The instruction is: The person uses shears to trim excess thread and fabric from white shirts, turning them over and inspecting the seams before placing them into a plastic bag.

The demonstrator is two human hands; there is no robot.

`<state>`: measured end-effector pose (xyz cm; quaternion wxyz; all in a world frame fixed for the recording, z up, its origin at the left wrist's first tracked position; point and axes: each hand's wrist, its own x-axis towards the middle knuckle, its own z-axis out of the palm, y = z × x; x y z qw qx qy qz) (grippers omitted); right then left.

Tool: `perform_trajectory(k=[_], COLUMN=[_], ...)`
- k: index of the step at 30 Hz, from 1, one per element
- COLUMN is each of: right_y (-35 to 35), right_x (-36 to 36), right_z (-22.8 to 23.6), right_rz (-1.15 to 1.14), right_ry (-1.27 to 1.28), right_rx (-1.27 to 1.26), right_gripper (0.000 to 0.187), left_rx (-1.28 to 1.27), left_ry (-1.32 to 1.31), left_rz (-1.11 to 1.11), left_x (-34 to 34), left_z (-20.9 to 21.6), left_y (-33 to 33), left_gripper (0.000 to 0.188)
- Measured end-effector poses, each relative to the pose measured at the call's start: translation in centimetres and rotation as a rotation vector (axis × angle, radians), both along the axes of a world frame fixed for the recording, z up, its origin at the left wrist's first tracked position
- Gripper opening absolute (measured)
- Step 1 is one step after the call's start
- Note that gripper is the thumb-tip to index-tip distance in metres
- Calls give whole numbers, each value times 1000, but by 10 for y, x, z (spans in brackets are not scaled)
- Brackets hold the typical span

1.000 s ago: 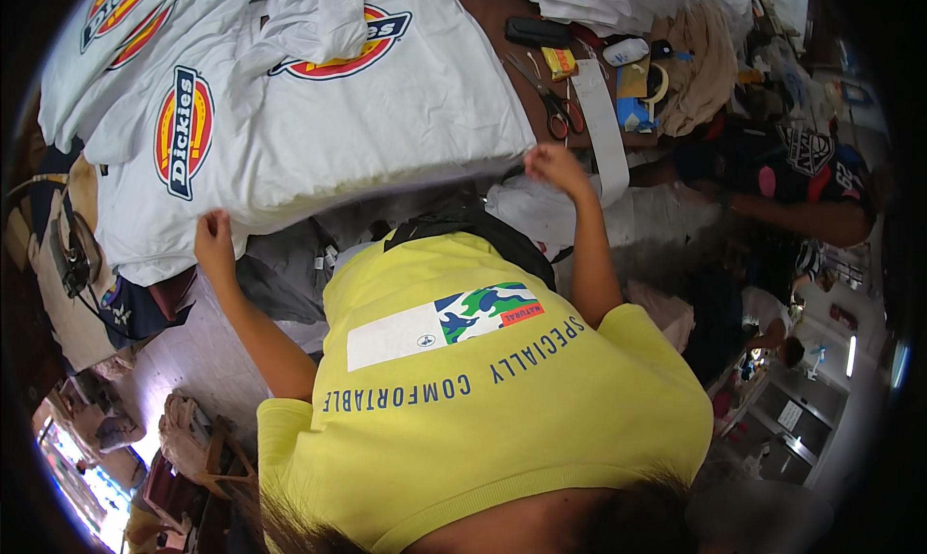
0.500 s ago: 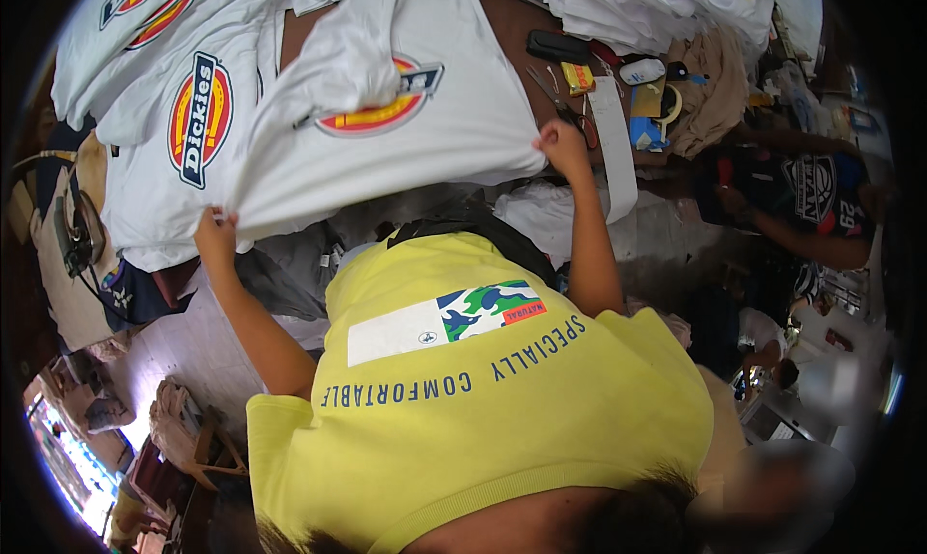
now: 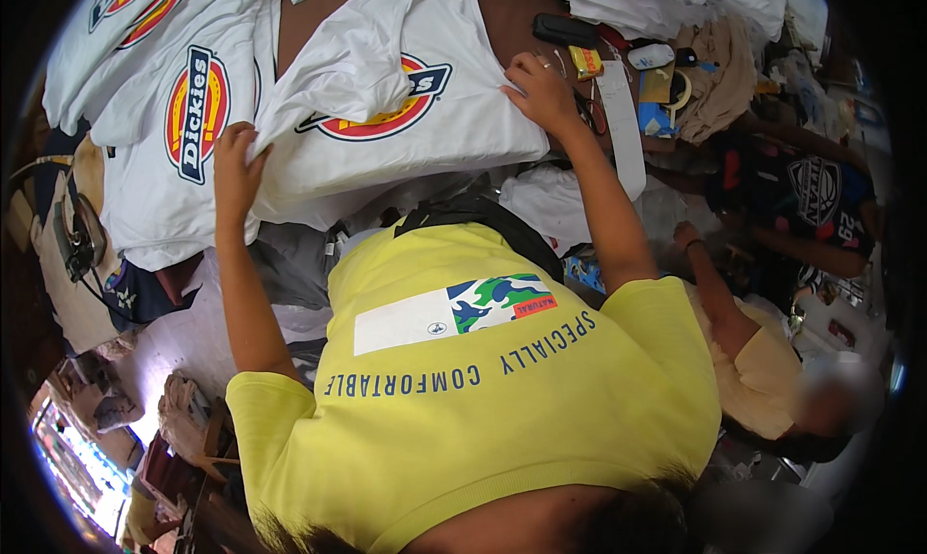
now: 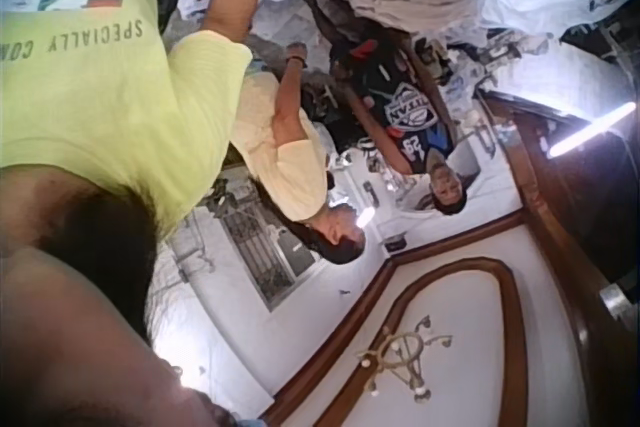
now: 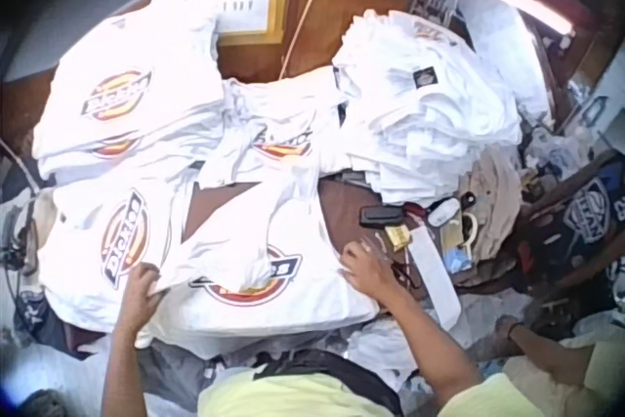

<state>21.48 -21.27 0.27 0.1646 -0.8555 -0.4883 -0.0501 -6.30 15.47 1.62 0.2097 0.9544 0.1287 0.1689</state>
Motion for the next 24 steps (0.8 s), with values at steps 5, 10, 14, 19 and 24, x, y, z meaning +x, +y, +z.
perform_trajectory(k=[5,10,14,19,24], right_y=[-8,-8,-14,-44,-89], right_x=[-12,-14,-6,7,4], right_z=[-2,-16,-10,11,1], right_rz=[-140,-119,-164,-211,-355], right_ry=[-18,561,780,584,619], right_rx=[223,385,98,-66,-330], right_gripper=[14,16,23,28,24], left_rx=[-736,-654,-462,126,210], left_ry=[38,73,213,123,356], left_rz=[64,133,155,172,338], left_x=[-24,-27,-28,-46,-69], left_z=[-12,-10,-9,-3,-4], left_y=[23,20,28,26,-12], left_gripper=[12,22,27,26,24])
